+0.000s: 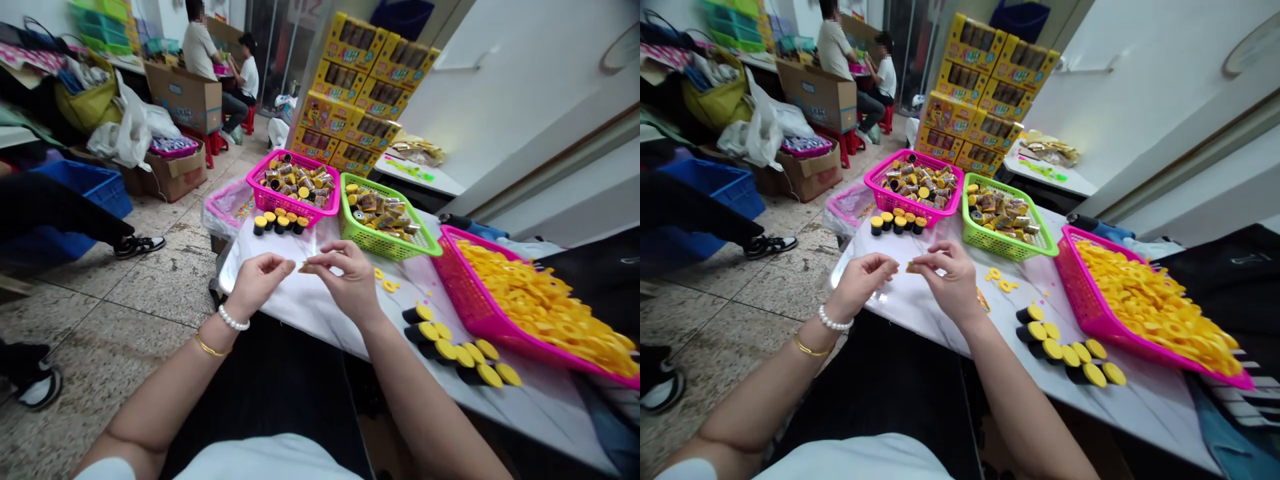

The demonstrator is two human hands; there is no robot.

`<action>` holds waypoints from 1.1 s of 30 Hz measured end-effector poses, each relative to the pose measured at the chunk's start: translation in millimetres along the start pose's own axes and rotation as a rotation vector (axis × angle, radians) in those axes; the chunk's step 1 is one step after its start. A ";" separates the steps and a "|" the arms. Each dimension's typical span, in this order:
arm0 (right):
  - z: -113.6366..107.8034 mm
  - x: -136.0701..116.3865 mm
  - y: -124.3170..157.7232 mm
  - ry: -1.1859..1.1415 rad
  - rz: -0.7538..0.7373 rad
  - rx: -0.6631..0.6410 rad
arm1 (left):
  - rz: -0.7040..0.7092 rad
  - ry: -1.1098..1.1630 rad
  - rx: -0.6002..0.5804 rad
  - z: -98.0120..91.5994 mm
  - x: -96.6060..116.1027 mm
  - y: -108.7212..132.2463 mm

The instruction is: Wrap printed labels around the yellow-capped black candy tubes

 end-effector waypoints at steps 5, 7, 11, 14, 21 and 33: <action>39.7 1.6 -32.6 -0.391 0.194 -0.086 | 0.075 0.024 0.071 -9.4 4.1 -11.7; 50.7 8.3 -37.7 -0.524 0.371 -0.181 | 0.081 0.012 0.102 -16.1 3.4 -16.0; 66.3 16.3 -35.1 -0.583 0.507 -0.197 | 0.088 0.013 0.266 -21.1 -1.9 -11.7; 72.4 17.7 -27.6 -0.515 0.508 -0.107 | 0.124 0.036 0.328 -16.3 -5.3 0.4; 68.4 13.3 -19.1 -0.443 0.379 -0.093 | 0.155 -0.003 0.372 -4.0 -7.2 8.3; 71.9 11.2 -13.3 -0.264 0.255 -0.054 | 0.216 -0.016 0.460 -7.3 -5.7 19.4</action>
Point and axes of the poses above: each hand's wrist, its own y-axis away from the middle knuckle, its own z-axis out of the palm, x = y × z, the point moved 1 cm from there along -y, towards the middle knuckle, and after that the axes turned 11 degrees about -z, right-handed, at the moved point
